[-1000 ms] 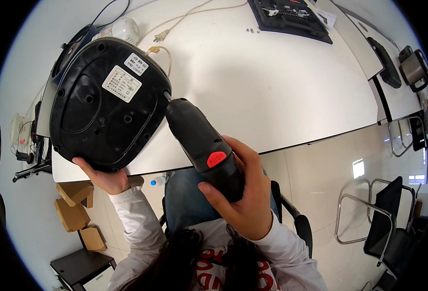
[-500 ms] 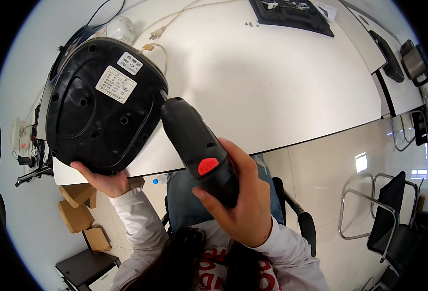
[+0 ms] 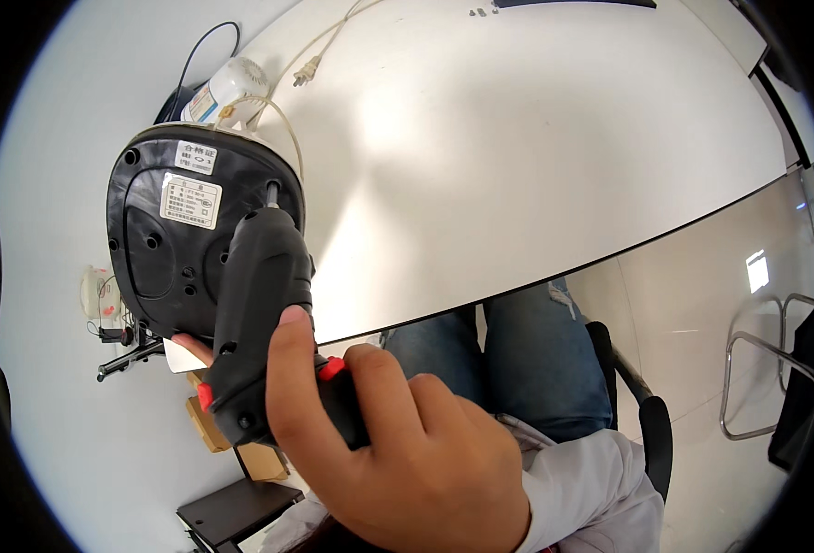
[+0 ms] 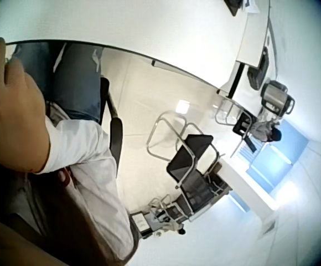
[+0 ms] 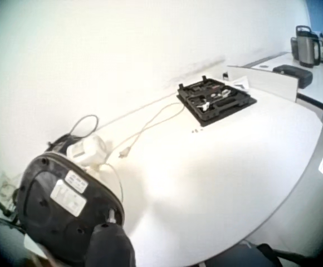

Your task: The person uses a cordless electric screwdriver to remove multiple screws from the underside of a black appliance base. The person holds the base steady with one hand while operating the tool with the other, then sets the base down on the table.

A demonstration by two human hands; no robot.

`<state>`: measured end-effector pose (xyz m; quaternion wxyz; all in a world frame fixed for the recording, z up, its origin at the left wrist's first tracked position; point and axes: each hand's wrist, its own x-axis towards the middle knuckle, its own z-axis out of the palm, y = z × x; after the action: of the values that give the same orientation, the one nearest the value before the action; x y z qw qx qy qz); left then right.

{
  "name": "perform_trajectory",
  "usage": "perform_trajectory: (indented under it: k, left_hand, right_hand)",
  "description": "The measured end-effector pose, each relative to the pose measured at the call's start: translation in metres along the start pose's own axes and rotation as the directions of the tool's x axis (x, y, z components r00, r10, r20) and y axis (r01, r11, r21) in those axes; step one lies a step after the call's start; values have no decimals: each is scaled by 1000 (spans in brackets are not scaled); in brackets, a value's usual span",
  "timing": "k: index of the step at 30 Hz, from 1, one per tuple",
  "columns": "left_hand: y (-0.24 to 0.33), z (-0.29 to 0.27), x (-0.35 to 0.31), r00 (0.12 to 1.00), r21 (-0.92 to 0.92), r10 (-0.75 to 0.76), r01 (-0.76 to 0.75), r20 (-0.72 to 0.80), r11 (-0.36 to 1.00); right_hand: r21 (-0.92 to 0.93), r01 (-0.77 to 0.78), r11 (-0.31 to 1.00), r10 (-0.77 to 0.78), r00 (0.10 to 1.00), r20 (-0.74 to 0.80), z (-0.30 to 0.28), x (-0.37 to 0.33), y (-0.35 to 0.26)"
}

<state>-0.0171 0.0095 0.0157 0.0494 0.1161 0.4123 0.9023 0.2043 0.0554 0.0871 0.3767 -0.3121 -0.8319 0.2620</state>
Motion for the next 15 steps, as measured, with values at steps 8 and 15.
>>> perform_trajectory:
  k: [8,15]
  left_hand:
    - [-5,3,-1,996,82,60,-55,-60,995]
    - [-4,2,-4,998,94,49,-45,-38,995]
  right_hand:
    - [66,-30,997,21,991,134,-18,13,3]
    - [-73,-50,996,65,976,208,-21,7,8]
